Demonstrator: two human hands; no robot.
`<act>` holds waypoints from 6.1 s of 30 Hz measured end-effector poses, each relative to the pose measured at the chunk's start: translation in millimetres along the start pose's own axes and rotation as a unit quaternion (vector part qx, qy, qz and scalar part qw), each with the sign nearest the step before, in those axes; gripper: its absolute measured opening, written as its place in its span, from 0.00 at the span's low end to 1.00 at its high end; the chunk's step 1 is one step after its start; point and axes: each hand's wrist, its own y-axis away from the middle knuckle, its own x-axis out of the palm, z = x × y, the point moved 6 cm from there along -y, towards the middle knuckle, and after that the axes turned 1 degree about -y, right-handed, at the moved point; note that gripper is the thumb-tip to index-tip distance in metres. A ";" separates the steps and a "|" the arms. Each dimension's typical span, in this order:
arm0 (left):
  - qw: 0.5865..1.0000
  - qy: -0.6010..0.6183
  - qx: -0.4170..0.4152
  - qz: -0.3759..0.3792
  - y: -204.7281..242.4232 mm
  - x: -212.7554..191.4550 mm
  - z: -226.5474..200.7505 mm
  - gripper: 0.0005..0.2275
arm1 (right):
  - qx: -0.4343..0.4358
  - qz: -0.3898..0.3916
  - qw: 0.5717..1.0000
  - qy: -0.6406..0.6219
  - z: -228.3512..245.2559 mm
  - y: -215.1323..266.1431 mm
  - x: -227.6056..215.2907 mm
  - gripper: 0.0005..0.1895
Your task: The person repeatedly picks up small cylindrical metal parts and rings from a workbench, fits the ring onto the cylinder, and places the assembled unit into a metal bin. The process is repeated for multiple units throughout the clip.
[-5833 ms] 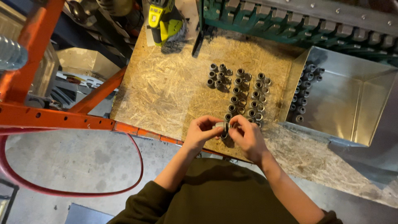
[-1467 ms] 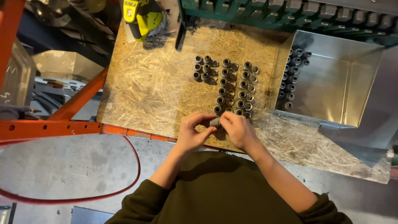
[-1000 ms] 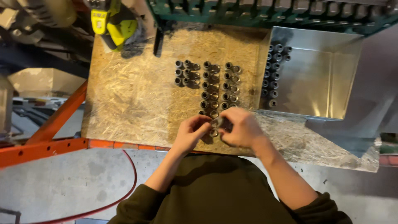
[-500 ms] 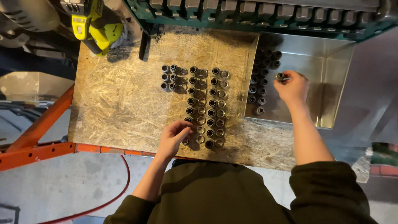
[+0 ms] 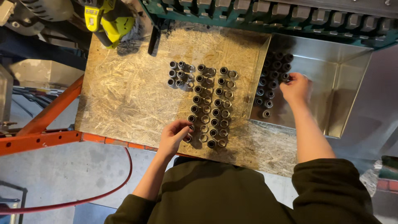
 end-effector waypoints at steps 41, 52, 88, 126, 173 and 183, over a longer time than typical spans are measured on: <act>0.976 -0.135 0.123 -0.121 -3.4 -183.3 32.3 0.27 | -0.508 -0.085 0.835 0.195 389.9 235.0 180.3 0.19; 0.987 -0.078 0.090 -0.110 -1.9 -188.9 27.0 0.25 | -0.525 -0.005 0.814 0.248 407.0 253.0 175.3 0.14; 0.947 0.302 0.026 -0.108 -74.9 -218.0 157.5 0.13 | -0.490 0.223 0.841 -0.046 388.6 392.2 258.6 0.26; 0.959 0.043 0.251 0.126 49.8 -47.1 -149.9 0.16 | -0.287 0.121 0.836 -0.453 356.6 392.7 -79.2 0.21; 0.965 -0.071 0.246 0.052 71.2 -29.1 -147.2 0.09 | -0.278 0.250 0.880 -0.292 349.0 397.0 -58.3 0.25; 0.963 -0.089 0.251 0.043 75.7 -31.8 -148.7 0.08 | -0.295 0.245 0.883 -0.272 358.0 398.4 -61.2 0.25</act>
